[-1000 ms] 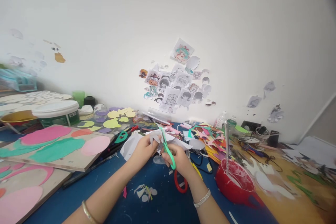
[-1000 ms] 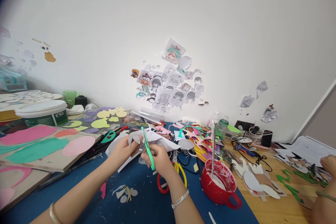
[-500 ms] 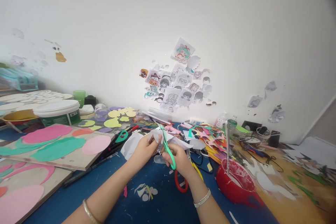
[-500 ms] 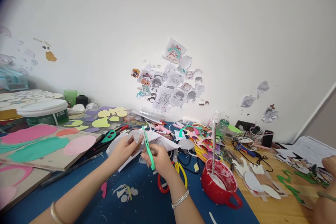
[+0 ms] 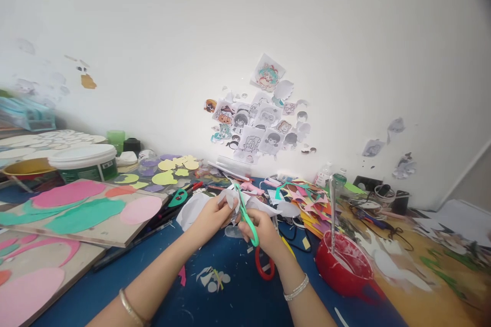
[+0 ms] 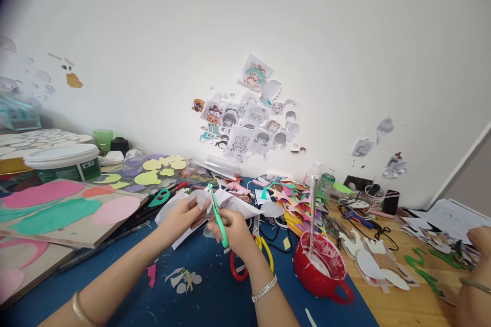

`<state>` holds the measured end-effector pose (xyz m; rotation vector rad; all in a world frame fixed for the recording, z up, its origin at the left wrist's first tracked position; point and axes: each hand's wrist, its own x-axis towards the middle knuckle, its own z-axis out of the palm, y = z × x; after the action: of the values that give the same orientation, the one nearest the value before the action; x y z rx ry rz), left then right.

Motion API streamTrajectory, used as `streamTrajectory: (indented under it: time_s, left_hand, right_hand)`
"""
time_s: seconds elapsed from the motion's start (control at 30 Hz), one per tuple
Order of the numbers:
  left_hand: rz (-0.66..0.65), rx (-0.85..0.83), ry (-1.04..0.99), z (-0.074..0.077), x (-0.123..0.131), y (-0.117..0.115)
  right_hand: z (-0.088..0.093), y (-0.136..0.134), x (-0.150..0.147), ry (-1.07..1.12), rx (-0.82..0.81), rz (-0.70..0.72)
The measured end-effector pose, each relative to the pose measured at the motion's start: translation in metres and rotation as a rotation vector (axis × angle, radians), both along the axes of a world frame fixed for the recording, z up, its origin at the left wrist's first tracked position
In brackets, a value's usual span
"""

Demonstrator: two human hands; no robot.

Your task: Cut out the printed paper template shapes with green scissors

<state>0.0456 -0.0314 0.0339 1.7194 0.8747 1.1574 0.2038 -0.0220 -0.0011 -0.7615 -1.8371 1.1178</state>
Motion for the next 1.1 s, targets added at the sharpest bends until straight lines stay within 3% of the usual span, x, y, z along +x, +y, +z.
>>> streamTrajectory:
  time_s: [0.17, 0.4, 1.1]
  left_hand:
    - [0.000, -0.016, -0.037, -0.005, -0.002, 0.005]
    - [0.139, 0.027, 0.021, -0.002, 0.001, 0.002]
    - [-0.070, 0.054, 0.243, 0.011, -0.017, 0.002]
  right_hand:
    - [0.005, -0.003, 0.000, -0.023, 0.001, -0.014]
    - [0.004, -0.003, 0.000, -0.008, 0.007, -0.026]
    - [0.007, -0.007, -0.001, -0.014, -0.016, -0.006]
